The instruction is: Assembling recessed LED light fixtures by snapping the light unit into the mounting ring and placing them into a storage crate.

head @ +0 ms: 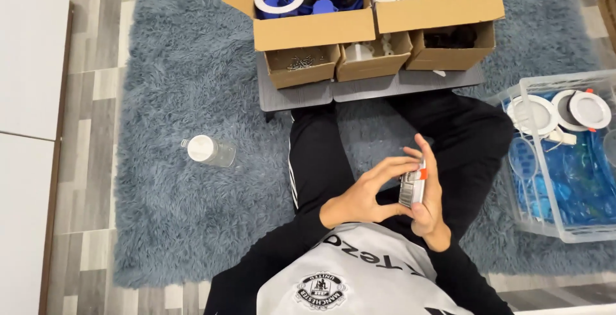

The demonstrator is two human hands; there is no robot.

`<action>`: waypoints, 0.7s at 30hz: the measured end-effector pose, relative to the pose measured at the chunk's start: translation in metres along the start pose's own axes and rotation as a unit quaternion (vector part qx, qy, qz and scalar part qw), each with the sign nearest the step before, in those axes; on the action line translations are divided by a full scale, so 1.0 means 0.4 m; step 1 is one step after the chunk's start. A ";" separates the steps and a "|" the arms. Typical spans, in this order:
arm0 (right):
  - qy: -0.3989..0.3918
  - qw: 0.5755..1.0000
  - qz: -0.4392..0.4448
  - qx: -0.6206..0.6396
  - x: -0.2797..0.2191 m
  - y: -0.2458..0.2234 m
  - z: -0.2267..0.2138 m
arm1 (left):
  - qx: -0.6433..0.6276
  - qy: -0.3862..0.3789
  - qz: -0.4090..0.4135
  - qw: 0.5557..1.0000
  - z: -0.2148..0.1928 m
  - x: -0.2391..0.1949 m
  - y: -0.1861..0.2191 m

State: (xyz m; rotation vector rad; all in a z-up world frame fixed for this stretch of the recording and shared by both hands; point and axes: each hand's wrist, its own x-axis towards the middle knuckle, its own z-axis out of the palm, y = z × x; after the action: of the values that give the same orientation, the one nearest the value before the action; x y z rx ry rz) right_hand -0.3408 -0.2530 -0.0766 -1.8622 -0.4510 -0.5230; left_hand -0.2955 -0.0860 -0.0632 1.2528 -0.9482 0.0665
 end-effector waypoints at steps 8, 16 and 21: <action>-0.030 0.998 0.048 -0.021 -0.013 0.047 -0.019 | -0.113 0.007 -0.122 0.986 0.013 -0.058 -0.138; -0.125 0.988 0.087 0.034 0.027 0.057 -0.023 | -0.152 0.052 -0.129 0.979 -0.037 -0.089 -0.153; -0.107 0.990 0.063 0.066 0.020 0.054 -0.009 | -0.108 0.079 -0.110 0.985 -0.024 -0.085 -0.099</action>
State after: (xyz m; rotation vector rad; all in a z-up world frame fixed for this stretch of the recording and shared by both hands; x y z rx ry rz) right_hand -0.3230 -0.2631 -0.0880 -1.8119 -0.4946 -0.2038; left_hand -0.2909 -0.0774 -0.1155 1.1259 -0.6578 -0.1063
